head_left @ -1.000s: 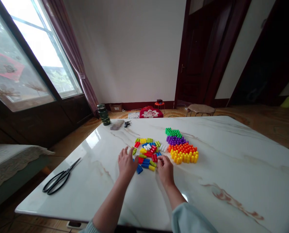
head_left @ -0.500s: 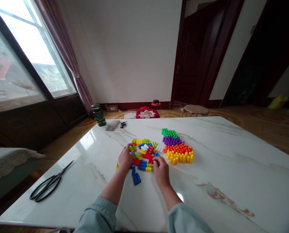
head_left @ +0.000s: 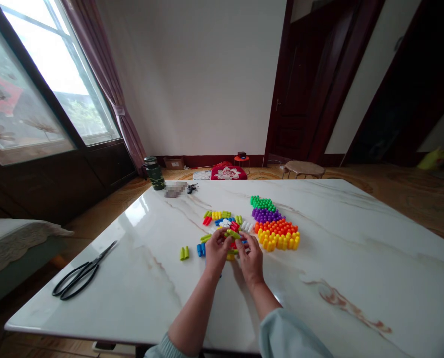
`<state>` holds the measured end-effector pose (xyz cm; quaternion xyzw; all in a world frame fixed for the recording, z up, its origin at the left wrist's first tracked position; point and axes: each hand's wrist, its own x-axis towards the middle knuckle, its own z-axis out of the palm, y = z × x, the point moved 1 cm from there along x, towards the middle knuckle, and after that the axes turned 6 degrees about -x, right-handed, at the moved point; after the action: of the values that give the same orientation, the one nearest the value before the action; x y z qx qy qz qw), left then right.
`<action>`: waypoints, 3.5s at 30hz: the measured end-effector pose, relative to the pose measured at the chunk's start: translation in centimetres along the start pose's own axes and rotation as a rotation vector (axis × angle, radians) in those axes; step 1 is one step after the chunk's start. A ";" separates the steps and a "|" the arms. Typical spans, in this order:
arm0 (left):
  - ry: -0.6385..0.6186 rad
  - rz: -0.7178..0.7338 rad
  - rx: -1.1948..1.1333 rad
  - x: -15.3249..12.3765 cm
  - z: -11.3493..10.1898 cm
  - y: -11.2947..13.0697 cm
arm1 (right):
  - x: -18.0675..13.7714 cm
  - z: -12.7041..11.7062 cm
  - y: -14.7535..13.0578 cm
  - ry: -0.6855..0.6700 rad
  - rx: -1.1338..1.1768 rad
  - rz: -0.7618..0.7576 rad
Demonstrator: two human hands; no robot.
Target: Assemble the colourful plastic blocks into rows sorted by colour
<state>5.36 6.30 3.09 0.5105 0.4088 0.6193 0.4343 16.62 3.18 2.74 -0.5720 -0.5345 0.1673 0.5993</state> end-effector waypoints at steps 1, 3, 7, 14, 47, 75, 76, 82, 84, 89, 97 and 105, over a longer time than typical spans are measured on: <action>-0.001 0.037 0.038 -0.1 0.0 -0.1 | 0.0 -0.1 -0.1 -0.005 -0.008 -0.021; -0.024 0.098 0.094 -0.1 -0.2 0.0 | 0.1 -0.2 -0.4 -0.007 -0.009 -0.062; -0.069 0.142 0.134 0.2 -0.5 0.1 | -0.1 -0.2 -0.8 -0.029 0.037 -0.041; -0.101 0.047 -0.003 0.3 -0.2 -0.5 | -0.6 0.1 -0.7 -0.105 0.136 0.125; -0.520 0.087 1.022 9.4 0.2 2.0 | -0.9 0.3 -1.2 -0.286 -0.545 -0.253; 0.100 -0.050 -0.240 -0.8 -0.3 0.2 | -0.3 -0.1 -0.3 -0.032 -0.164 -0.162; 0.108 -0.058 -0.263 -0.7 -0.3 0.2 | -0.2 -0.1 -0.1 -0.004 -0.162 -0.152; 0.076 -0.057 -0.229 -0.9 -0.3 0.6 | -0.3 -0.1 -0.2 0.063 -0.076 -0.098; 0.063 -0.033 -0.210 -1.0 -0.3 0.7 | -0.5 -0.1 -0.6 0.001 -0.049 -0.073; -0.028 -0.014 -0.198 -1.2 0.0 1.0 | -0.8 0.1 -0.9 -0.137 0.051 -0.020; 0.014 0.038 -0.028 -1.4 -0.1 1.1 | -0.9 -0.2 -1.2 -0.156 0.085 -0.103; 0.010 0.061 0.150 -1.1 -0.3 0.0 | -0.8 -0.8 -1.6 -0.169 0.085 -0.184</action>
<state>5.18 5.28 2.75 0.5509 0.4402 0.6025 0.3738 16.31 1.69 3.94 -0.4786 -0.6258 0.1818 0.5884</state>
